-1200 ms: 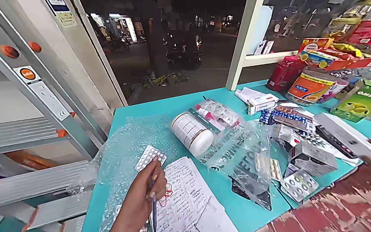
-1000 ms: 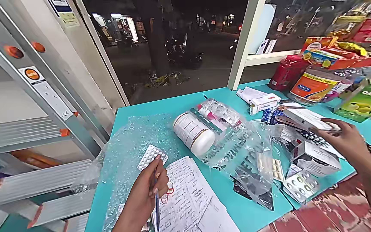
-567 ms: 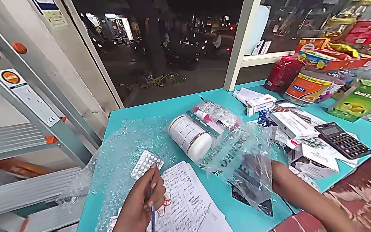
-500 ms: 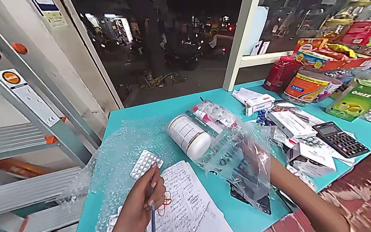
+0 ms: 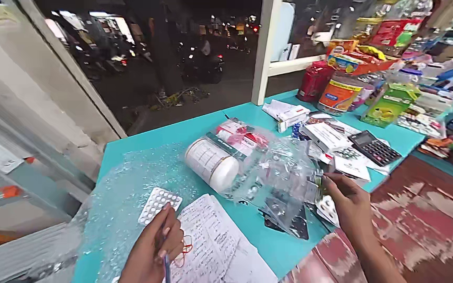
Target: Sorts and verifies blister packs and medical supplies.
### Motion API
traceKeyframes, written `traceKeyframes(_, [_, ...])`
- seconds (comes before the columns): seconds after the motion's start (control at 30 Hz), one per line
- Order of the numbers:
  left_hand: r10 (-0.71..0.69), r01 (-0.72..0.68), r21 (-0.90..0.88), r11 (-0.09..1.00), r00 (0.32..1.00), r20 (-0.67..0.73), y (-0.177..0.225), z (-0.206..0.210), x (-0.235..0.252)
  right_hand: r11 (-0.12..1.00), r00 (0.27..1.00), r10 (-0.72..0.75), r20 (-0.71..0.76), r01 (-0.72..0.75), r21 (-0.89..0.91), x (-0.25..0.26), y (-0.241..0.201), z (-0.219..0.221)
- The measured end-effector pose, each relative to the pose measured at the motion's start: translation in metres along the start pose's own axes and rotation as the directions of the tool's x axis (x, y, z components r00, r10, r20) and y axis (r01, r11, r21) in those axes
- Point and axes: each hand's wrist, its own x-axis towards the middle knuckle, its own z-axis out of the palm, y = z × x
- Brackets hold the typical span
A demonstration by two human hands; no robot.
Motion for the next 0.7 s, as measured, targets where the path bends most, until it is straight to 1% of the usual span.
traceKeyframes(0.03, [-0.01, 0.01, 0.011, 1.0, 1.0, 0.003, 0.0, -0.001, 0.0, 0.986, 0.989, 0.145, -0.029, -0.142, 0.084, -0.008, 0.0, -0.008])
traceKeyframes(0.07, [-0.02, 0.02, 0.021, 1.0, 1.0, 0.002, -0.001, -0.002, 0.001, 0.959, 0.967, 0.25, -0.05, -0.24, 0.152, -0.015, 0.001, -0.014])
traceKeyframes(0.1, [-0.029, 0.029, 0.03, 0.999, 1.0, 0.005, -0.001, -0.003, 0.002, 0.933, 0.947, 0.316, -0.066, -0.297, 0.203, -0.02, 0.001, -0.019])
traceKeyframes(0.17, [-0.046, 0.045, 0.039, 0.998, 0.999, 0.021, -0.003, -0.005, 0.003, 0.912, 0.929, 0.358, -0.09, -0.328, 0.244, -0.029, -0.001, -0.028])
traceKeyframes(0.27, [-0.071, 0.069, 0.049, 0.996, 0.997, 0.027, -0.006, -0.005, 0.003, 0.92, 0.932, 0.342, -0.121, -0.305, 0.247, -0.04, -0.008, -0.04])
traceKeyframes(0.43, [-0.108, 0.105, 0.064, 0.992, 0.993, 0.052, -0.011, -0.001, 0.002, 0.946, 0.942, 0.275, -0.191, -0.23, 0.229, -0.052, -0.018, -0.057])
traceKeyframes(0.53, [-0.106, 0.103, 0.053, 0.993, 0.992, 0.066, -0.012, 0.001, 0.0, 0.943, 0.939, 0.26, -0.225, -0.197, 0.27, -0.057, -0.027, -0.065])
traceKeyframes(0.63, [-0.119, 0.115, 0.052, 0.992, 0.988, 0.094, -0.013, 0.001, 0.0, 0.948, 0.927, 0.214, -0.306, -0.123, 0.293, -0.062, -0.041, -0.072])
traceKeyframes(0.7, [-0.134, 0.129, 0.047, 0.991, 0.983, 0.126, -0.013, 0.0, -0.001, 0.951, 0.921, 0.16, -0.355, -0.047, 0.306, -0.062, -0.055, -0.075])
